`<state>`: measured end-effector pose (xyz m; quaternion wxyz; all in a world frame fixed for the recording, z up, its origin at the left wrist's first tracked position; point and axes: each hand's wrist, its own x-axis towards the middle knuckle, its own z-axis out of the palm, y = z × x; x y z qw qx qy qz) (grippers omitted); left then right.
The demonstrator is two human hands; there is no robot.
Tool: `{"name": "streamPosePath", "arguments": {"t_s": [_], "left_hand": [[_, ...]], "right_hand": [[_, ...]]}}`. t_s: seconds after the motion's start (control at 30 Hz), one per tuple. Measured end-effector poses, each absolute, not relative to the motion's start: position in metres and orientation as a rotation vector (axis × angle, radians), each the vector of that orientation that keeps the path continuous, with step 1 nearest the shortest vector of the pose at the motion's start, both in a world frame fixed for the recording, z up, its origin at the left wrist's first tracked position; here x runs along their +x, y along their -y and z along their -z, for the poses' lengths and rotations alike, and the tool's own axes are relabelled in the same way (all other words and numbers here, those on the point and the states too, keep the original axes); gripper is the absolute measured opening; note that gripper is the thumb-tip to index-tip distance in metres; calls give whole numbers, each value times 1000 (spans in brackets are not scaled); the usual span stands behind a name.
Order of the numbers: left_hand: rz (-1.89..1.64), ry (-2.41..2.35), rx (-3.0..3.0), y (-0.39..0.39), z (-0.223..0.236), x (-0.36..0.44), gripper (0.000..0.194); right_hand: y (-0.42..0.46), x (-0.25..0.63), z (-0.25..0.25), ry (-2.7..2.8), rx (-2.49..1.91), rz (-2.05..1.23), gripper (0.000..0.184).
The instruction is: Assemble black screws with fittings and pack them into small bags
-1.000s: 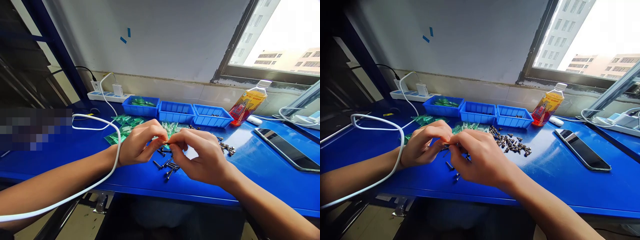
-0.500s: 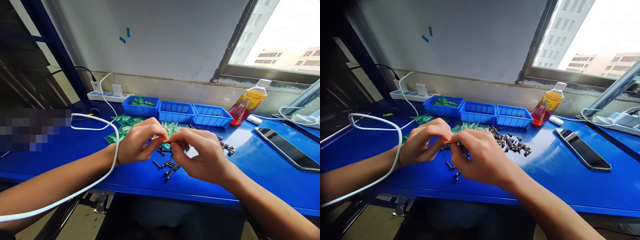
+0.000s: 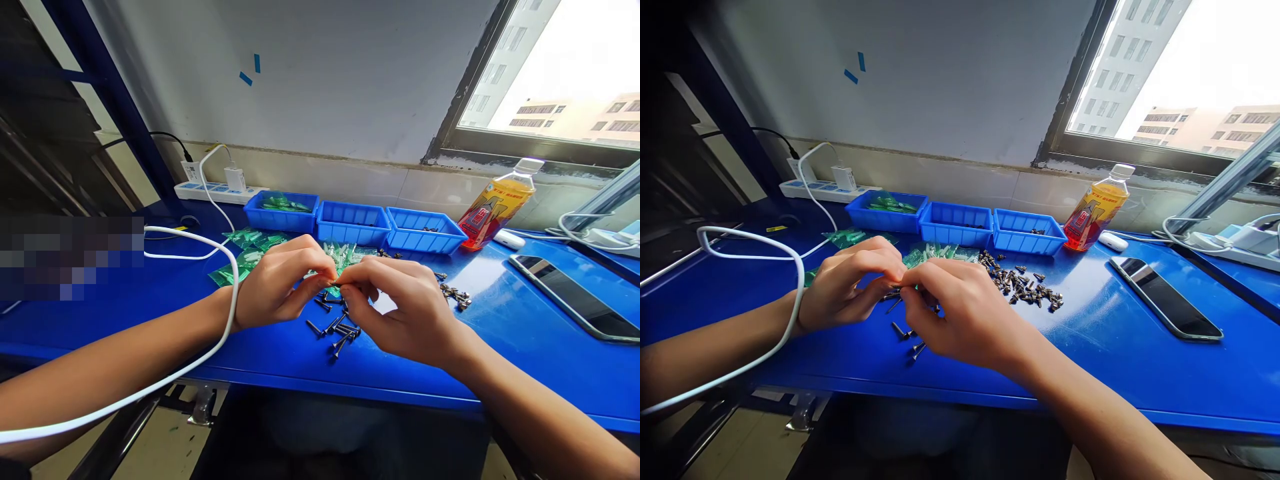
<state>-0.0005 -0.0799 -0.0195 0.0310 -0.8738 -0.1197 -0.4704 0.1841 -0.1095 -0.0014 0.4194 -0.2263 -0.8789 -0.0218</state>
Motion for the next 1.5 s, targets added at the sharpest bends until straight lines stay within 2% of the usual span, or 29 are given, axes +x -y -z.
{"name": "streamPosePath", "arguments": {"t_s": [0.73, 1.03, 1.5], "left_hand": [[1480, 245, -2631, 83, 15, -1, 4], [1483, 335, -2616, 86, 14, 0, 5], [1452, 194, -2625, 87, 16, -1, 9]], "right_hand": [[113, 187, -5, 2203, -506, -50, 11], [113, 189, -6, 2223, -489, 8, 14], [122, 190, -9, 2282, -394, 88, 15]]}}
